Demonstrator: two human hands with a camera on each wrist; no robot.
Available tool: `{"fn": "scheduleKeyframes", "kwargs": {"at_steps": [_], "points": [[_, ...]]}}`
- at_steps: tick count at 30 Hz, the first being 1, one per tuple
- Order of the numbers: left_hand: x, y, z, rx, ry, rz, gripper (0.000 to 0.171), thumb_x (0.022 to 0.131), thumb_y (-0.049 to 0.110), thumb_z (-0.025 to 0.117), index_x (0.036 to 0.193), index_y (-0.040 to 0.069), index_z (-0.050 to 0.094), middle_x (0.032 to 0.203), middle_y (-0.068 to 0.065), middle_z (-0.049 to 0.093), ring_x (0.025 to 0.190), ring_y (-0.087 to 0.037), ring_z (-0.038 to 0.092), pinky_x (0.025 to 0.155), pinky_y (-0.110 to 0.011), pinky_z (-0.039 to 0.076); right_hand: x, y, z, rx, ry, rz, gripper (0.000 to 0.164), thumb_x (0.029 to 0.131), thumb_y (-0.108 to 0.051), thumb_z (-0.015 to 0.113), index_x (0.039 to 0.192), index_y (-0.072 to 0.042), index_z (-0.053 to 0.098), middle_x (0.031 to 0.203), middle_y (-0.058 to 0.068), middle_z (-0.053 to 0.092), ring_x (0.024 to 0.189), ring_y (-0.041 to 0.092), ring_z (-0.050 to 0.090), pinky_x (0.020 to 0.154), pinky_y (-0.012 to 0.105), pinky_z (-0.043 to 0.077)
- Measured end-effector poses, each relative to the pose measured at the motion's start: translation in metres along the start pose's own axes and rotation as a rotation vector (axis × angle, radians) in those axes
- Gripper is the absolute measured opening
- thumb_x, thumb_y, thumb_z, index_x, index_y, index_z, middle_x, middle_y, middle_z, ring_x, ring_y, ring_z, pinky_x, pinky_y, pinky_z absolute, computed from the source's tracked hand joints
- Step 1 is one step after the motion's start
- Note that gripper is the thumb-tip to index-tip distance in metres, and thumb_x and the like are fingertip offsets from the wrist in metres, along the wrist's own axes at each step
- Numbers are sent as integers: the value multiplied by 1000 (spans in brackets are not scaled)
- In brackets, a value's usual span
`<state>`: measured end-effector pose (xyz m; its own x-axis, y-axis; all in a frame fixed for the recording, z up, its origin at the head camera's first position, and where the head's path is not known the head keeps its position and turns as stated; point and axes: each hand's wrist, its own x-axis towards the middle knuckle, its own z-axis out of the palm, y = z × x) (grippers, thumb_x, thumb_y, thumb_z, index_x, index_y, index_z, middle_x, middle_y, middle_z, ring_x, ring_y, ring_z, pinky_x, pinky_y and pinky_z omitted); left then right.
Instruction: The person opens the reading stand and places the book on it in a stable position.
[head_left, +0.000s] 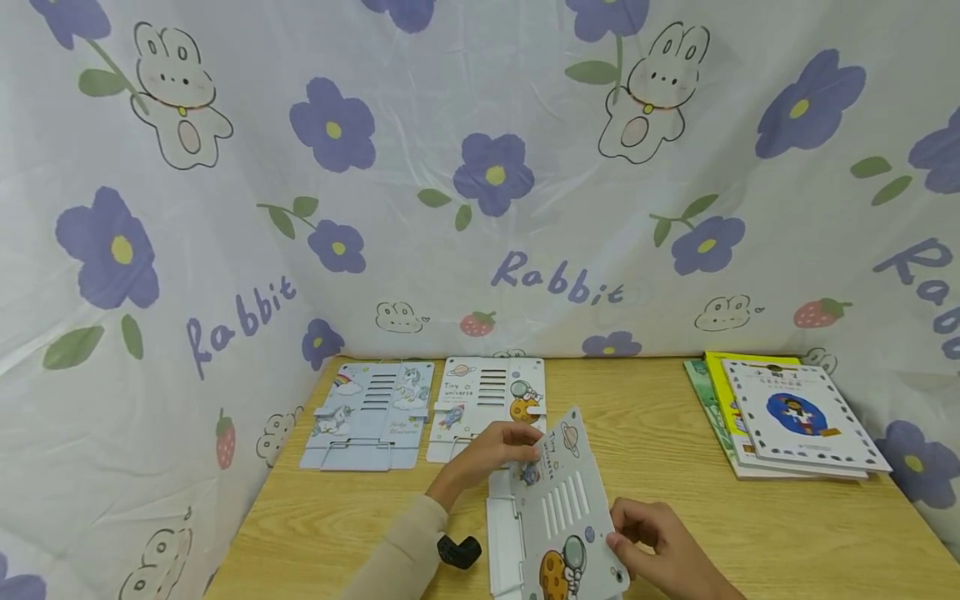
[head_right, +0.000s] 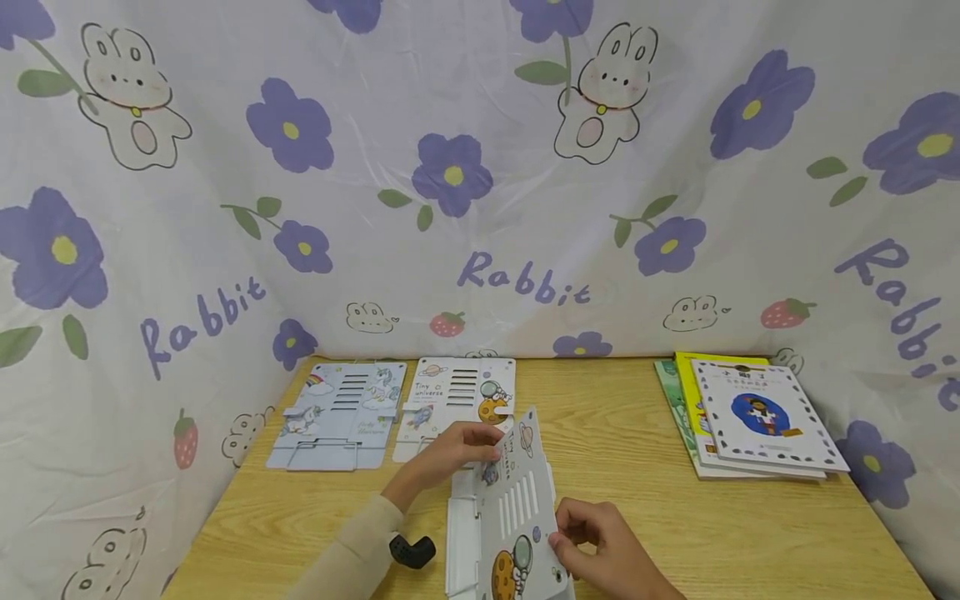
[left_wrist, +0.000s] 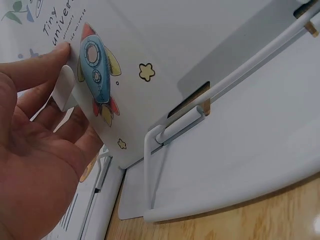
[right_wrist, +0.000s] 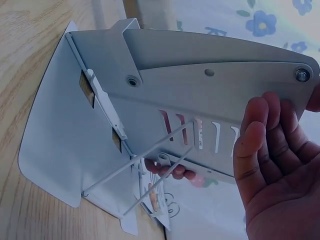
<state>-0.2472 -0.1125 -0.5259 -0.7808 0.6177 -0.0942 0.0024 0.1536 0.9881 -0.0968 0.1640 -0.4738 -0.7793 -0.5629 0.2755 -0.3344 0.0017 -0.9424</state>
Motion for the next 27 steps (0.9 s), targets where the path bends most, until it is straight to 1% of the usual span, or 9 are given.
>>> {"fn": "scheduleKeyframes", "kwargs": {"at_steps": [3,4,6,8,10,12,17,22,27], "points": [[0,-1,2,5,14,-1,30,92,19,69,120,10,67,108,-4,69,92,-12,65,81,-30,55,-1,-2,-2,-29,22,16,17,94,8,48,84,-4,54,79,11,66,68,3,63,56,31,56],[0,-1,3,10,19,0,30,92,20,69,121,10,67,108,-3,69,92,-11,65,81,-30,55,-1,-1,-3,-43,28,2,17,93,9,48,83,-4,53,77,11,65,67,3,62,55,31,56],[0,0,4,23,25,8,31,92,21,69,121,11,67,108,-3,69,93,-11,65,81,-30,55,-1,-2,-5,-76,58,1,19,91,10,50,81,-6,53,75,9,65,67,3,61,57,30,55],[0,0,6,31,29,24,30,93,22,68,121,11,67,109,-4,69,92,-11,65,81,-31,55,-1,-1,-9,-111,84,-15,21,89,12,51,80,-6,52,73,8,64,66,3,60,56,29,55],[1,0,8,30,34,35,30,93,23,68,121,12,67,109,-5,69,92,-12,65,81,-31,55,-1,-1,-13,-151,114,-10,22,88,13,52,79,-8,52,70,6,63,63,2,59,54,28,53],[3,0,10,31,42,46,29,93,24,68,120,13,67,109,-5,70,92,-13,66,80,-32,56,-2,-2,-19,-188,144,23,23,88,11,54,78,-9,52,68,3,62,61,2,57,53,27,52],[7,0,17,57,85,43,27,92,29,69,118,19,68,108,-1,71,93,-13,67,78,-30,56,-2,-5,-39,-294,193,118,21,89,5,58,77,-12,54,65,-5,57,57,3,52,49,25,47],[10,3,24,74,131,42,26,92,32,69,115,20,67,105,0,71,90,-14,68,76,-32,57,-1,-6,-62,-387,217,170,17,92,-2,61,79,-14,56,69,-4,59,58,8,54,52,25,48],[14,4,29,41,151,48,24,93,29,68,113,17,66,104,-2,72,88,-13,68,75,-32,57,0,-2,-81,-469,263,188,15,93,-9,64,82,-15,58,71,-3,60,59,10,56,54,26,49]]}}
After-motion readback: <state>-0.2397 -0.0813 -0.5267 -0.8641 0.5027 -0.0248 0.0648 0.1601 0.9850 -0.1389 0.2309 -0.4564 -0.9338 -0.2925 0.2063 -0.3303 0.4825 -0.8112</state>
